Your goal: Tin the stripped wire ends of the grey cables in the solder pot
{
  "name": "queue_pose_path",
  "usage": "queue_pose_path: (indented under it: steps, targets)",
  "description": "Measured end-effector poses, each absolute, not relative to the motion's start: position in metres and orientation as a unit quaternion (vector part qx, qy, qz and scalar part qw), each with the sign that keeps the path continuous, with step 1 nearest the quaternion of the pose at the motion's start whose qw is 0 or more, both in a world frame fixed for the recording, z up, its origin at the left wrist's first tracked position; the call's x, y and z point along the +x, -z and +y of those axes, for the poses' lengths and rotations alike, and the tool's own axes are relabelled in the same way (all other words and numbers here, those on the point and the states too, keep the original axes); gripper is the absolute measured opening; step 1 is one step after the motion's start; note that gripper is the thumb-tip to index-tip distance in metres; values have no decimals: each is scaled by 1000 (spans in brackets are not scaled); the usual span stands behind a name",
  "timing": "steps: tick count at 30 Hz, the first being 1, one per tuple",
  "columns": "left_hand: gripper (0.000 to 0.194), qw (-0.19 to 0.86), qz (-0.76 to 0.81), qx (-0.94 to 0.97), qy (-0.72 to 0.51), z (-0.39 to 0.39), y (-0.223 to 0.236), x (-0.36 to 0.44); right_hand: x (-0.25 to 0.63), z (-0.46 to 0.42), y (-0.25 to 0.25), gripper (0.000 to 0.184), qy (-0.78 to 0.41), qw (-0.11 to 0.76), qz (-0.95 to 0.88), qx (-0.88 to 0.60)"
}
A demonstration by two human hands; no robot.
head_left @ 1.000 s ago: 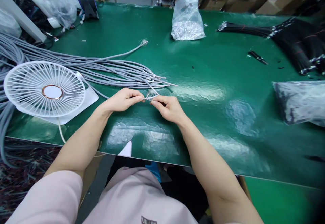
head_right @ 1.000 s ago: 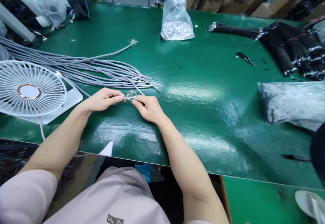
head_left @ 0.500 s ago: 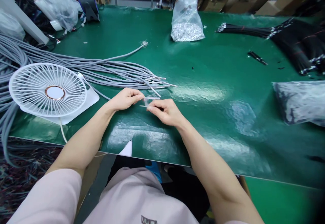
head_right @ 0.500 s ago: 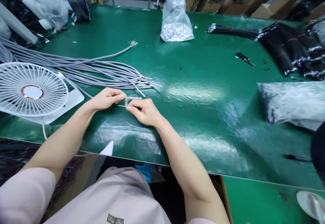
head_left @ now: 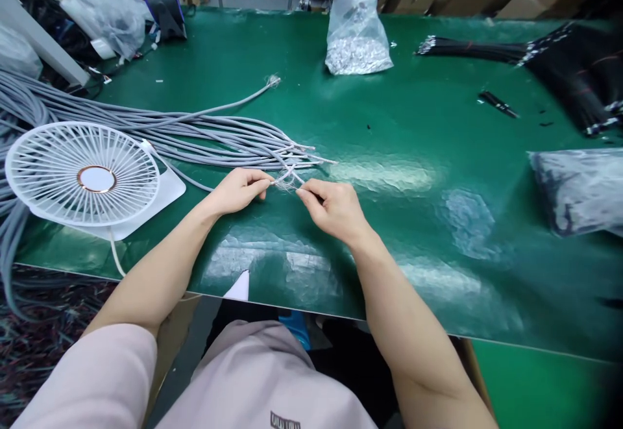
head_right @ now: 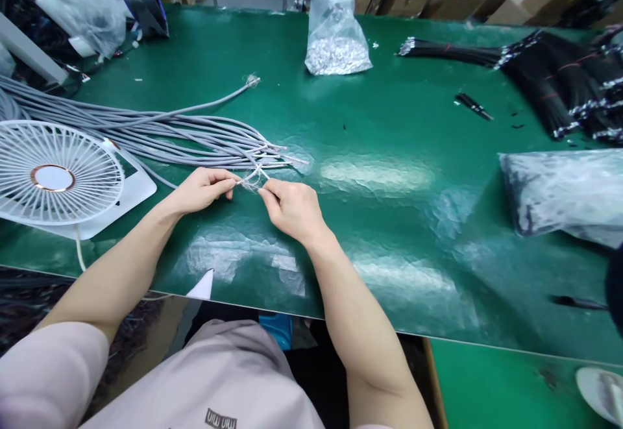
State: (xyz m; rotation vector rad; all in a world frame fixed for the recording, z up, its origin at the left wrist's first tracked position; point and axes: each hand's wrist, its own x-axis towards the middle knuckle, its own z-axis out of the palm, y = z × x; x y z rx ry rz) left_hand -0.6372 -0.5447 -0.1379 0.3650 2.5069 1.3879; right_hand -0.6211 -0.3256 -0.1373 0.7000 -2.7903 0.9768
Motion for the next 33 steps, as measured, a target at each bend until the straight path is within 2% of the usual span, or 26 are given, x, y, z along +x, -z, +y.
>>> queue_pose_path:
  steps: [8,26,33]
  targets:
    - [40,107,845,130,-507,-544,139,-632,-625,-325,144,27,-239,41,-948,204]
    - [43,74,871,178,-451,-547,139,-628,-625,-334,149,27,-287,24,-928,238]
    - [45,73,861,178,-471,-547,138,-628,-627,-326,145,28,-290,22,-928,233]
